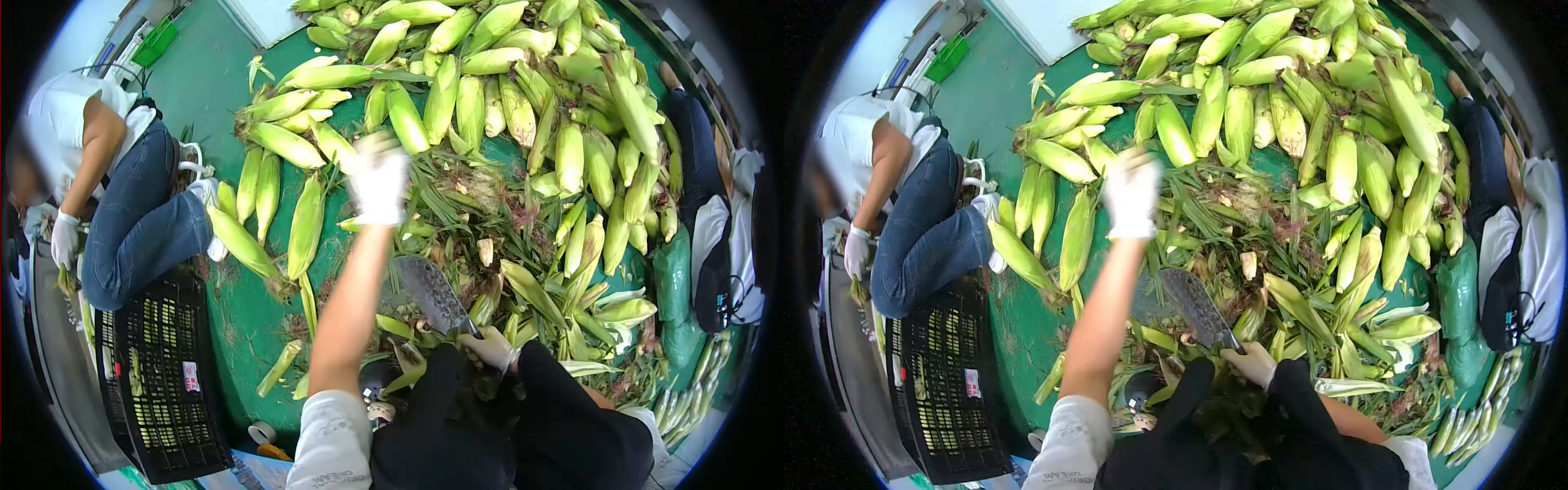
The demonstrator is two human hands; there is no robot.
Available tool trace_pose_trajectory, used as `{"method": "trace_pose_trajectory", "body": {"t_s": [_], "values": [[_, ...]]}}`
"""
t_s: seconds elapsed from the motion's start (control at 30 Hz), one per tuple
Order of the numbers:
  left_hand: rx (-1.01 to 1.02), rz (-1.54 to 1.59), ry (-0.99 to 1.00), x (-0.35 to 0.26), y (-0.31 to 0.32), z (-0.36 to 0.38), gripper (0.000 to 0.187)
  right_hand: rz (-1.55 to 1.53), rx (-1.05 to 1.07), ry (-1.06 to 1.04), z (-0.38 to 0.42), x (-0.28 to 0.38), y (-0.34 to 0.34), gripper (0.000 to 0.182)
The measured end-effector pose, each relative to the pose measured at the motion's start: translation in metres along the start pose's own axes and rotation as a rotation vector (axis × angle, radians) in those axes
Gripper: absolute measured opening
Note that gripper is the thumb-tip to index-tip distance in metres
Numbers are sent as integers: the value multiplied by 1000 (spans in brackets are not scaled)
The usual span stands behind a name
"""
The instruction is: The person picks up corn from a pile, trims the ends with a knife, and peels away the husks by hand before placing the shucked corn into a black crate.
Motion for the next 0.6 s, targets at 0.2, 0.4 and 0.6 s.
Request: {"method": "trace_pose_trajectory", "body": {"t_s": [0.2, 0.4, 0.6], "values": [[19, -1271, -506, 80, -205, 46, 70, 108, -12, -51, 1, -2, 2, 40], [348, -257, -587, 51, -150, 184, 55, 394, -435, -546, 39, 59, -3, 31], [708, -1304, -488, 25, -122, 218, 61, 337, -344, -1218, 130, 194, 54, 27]]}}
Point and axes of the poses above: each hand's wrist, its own z-axis away from the middle knuckle, its own y-axis out of the palm, x = y × z, the point moved 7 cm from there along -z, towards the middle knuckle, and after that the axes turned 9 degrees about -z, right-handed, at the moved point
